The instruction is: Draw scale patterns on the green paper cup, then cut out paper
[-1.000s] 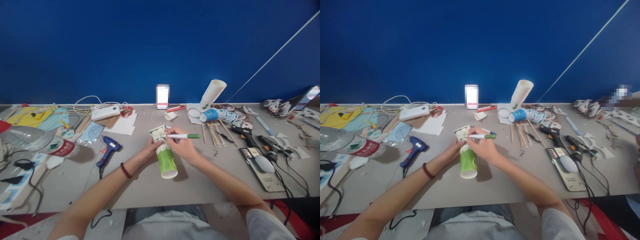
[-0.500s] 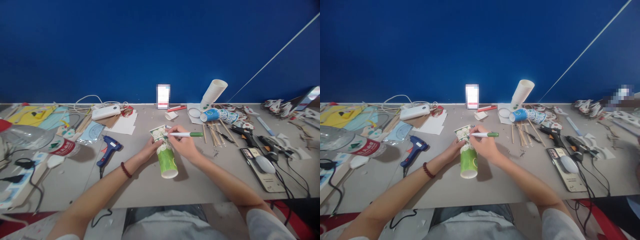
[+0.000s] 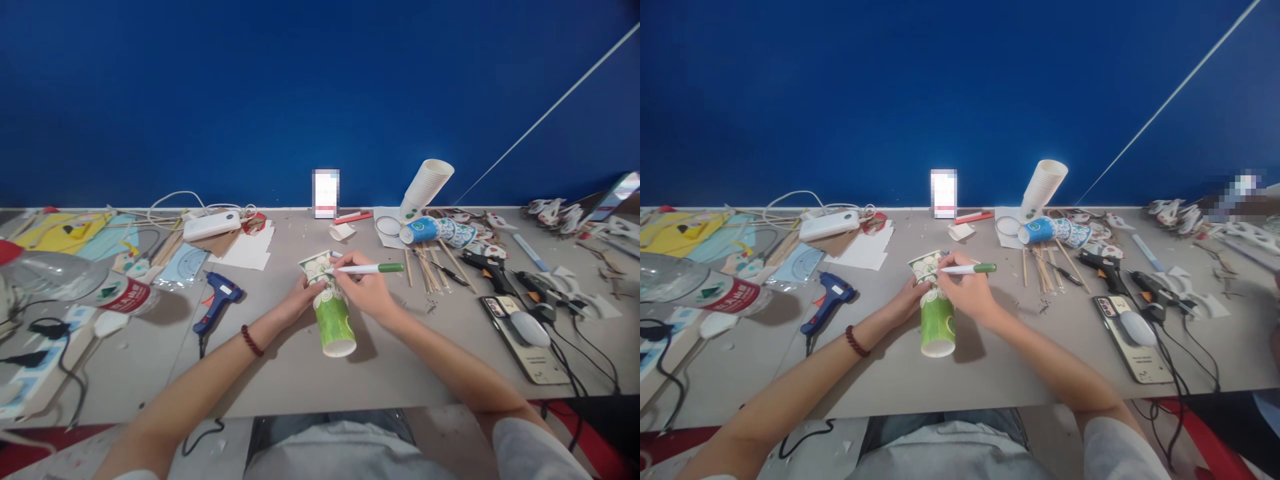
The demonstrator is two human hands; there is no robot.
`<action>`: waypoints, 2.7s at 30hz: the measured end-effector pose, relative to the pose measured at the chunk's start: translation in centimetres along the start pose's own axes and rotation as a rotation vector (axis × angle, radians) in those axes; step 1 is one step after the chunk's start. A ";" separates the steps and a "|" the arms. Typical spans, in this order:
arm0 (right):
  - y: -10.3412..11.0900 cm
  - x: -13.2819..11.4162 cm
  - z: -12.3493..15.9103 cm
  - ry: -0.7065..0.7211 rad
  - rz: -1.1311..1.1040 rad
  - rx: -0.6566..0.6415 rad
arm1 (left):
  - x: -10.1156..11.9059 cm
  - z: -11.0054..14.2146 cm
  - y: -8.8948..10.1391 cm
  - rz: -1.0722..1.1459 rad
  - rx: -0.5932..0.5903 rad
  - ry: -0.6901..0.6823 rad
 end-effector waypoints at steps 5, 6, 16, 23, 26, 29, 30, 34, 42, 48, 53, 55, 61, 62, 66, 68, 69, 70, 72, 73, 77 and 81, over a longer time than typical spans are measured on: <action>0.1 0.4 -0.4 -0.050 -0.092 -0.035 | -0.2 -0.1 0.3 0.014 -0.018 0.022; 0.2 0.4 -0.5 -0.054 -0.099 -0.039 | -0.1 -0.1 0.2 0.022 -0.035 0.025; 0.3 0.3 -0.6 -0.081 -0.089 -0.024 | 0.3 -0.4 0.2 0.122 -0.061 0.027; 0.6 -0.2 -0.6 -0.050 -0.110 -0.011 | 0.3 -0.3 0.1 0.141 -0.005 0.034; 0.7 -0.5 -0.5 -0.037 -0.110 0.000 | 0.4 -0.3 0.2 0.129 0.002 0.023; 0.7 -0.6 -0.4 -0.034 -0.131 -0.002 | 0.4 -0.3 0.2 0.097 0.001 0.025; 0.7 -0.6 -0.3 -0.031 -0.139 -0.006 | 0.4 -0.3 0.2 0.090 -0.001 0.032; 0.6 -0.6 -0.1 0.051 -0.104 0.003 | 0.4 -0.2 0.1 0.054 0.023 0.024; 0.7 -0.6 0.3 0.291 0.199 0.086 | 0.0 -0.3 0.1 0.003 0.062 0.012; 0.6 -0.4 0.2 0.250 0.226 0.078 | -0.3 -0.1 0.2 -0.040 0.046 -0.027; 0.6 -0.5 0.2 0.202 0.221 0.082 | -0.1 -0.1 0.0 -0.018 0.065 0.011; 0.6 -0.5 0.1 0.199 0.222 0.082 | 0.1 -0.1 -0.2 0.003 0.065 0.016; 0.8 -0.5 -0.2 0.186 0.182 0.068 | 0.4 0.0 -0.6 0.028 0.088 0.021; 0.8 -0.5 -0.2 0.180 0.176 0.065 | 0.4 0.1 -0.7 0.029 0.091 0.021; 0.8 -0.4 -0.3 0.175 0.171 0.065 | 0.5 0.1 -0.7 0.030 0.088 0.020; 0.8 -0.4 -0.3 0.173 0.177 0.068 | 0.5 0.1 -0.6 0.024 0.086 0.029; 0.8 -0.4 -0.3 0.172 0.181 0.068 | 0.4 0.1 -0.6 0.021 0.083 0.033; 0.8 -0.4 -0.3 0.169 0.185 0.067 | 0.4 0.1 -0.6 0.019 0.081 0.034; 0.8 -0.4 -0.3 0.164 0.190 0.065 | 0.4 0.1 -0.5 0.018 0.073 0.031; 0.8 -0.4 -0.3 0.163 0.192 0.064 | 0.5 0.1 -0.6 0.019 0.069 0.030; 0.8 -0.5 -0.3 0.170 0.192 0.066 | 0.6 0.1 -0.7 0.023 0.066 0.034; 0.8 -0.5 -0.3 0.170 0.197 0.071 | 0.7 0.1 -0.7 0.019 0.070 0.037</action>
Point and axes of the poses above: each hand's wrist, its own z-axis away from the middle knuckle, its own y-axis out of the back of the hand, x = y × z, the point moved 1 cm from there along -z, towards the middle knuckle, and after that the axes turned 15 degrees about -y, right-handed, at the moved point
